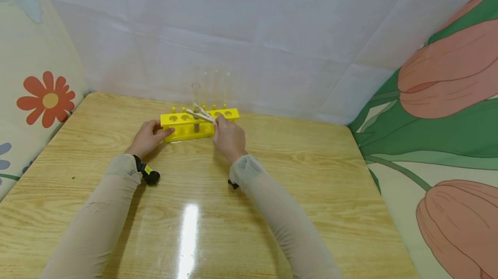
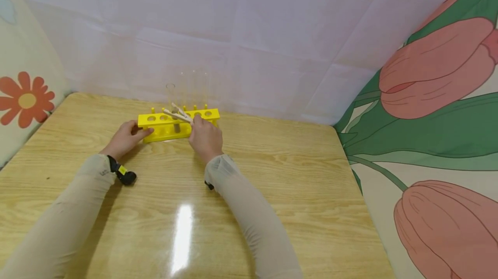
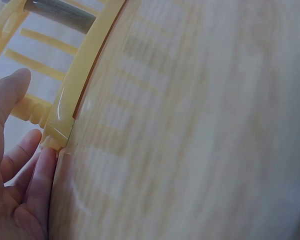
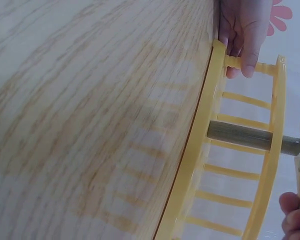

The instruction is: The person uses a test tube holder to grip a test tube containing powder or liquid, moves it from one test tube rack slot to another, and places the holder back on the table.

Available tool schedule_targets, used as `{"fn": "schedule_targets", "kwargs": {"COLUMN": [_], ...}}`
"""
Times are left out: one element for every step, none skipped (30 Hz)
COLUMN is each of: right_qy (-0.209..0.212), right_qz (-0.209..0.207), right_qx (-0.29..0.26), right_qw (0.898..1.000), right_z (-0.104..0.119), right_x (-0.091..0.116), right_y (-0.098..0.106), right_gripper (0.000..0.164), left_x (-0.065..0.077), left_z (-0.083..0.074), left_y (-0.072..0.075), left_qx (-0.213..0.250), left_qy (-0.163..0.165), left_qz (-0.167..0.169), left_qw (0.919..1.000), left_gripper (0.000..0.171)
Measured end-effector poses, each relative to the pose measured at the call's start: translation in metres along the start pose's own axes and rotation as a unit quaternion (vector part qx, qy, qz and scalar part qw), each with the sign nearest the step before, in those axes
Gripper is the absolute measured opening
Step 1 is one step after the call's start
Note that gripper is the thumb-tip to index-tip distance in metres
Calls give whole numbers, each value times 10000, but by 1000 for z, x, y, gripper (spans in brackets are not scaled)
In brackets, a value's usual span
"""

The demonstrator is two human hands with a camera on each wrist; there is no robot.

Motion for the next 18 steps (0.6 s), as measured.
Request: {"fn": "schedule_targets", "kwargs": {"right_qy": [4,8,8,13,14,17,19,14,11,10,10,11,7,1,4,4,7,6], "right_qz": [-15,-26,-35,-38,-50,-54,-54,-56,-58,-56,-53,-38,-27,-24,-18,-20,-23,-34], "right_qx": [3,11,15,16,18,11,-4,-3,-15,-23,-31,-60,-67,-75,-100,-116,-129,-135], "right_qw": [10000,10000,10000,10000,10000,10000,10000,10000,10000,10000,10000,10000,10000,10000,9999,9999,9999,9999], "right_z": [0,0,1,1,1,1,2,2,2,2,2,2,3,3,3,3,3,3], "right_x": [0,0,0,0,0,0,0,-1,-1,-1,-1,-2,-2,-2,-3,-3,-3,-4], "right_y": [1,1,2,2,3,4,4,5,6,6,7,7,8,8,9,9,10,11], "right_gripper": [11,11,11,11,12,12,12,12,12,12,12,12,13,13,13,13,13,13], "left_x": [0,0,0,0,0,-1,-1,-1,-1,-1,-1,-2,-2,-2,-2,-2,-2,-2], "left_z": [0,0,0,0,0,0,1,1,1,1,2,2,2,3,3,3,3,3], "left_y": [0,0,0,0,-1,-1,-1,-1,-1,-1,-1,-1,-1,-1,-1,-1,-1,-1], "left_qx": [14,13,13,5,-1,3,-2,-10,-13,-13,-9,6,9,9,5,3,-3,-8], "left_qy": [-14,-19,-19,-13,5,8,15,28,34,39,45,42,34,24,10,-3,-19,-30], "left_qz": [1,6,12,17,18,27,31,35,35,32,32,32,26,19,10,2,-1,-4], "left_qw": [10000,10000,10000,10000,10000,10000,10000,10000,10000,10000,10000,10000,10000,10000,10000,10000,10000,10000], "left_gripper": [81,81,81,81,82,83,83,84,85,85,85,85,85,85,85,85,85,85]}}
Point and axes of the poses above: each hand's wrist, its own x-axis away from the middle knuckle, its own y-axis out of the back of the hand, z = x × y, the point moved 3 cm from there along -x, towards the middle knuckle, and after that the axes turned 12 degrees about z, right-handed, at the moved point
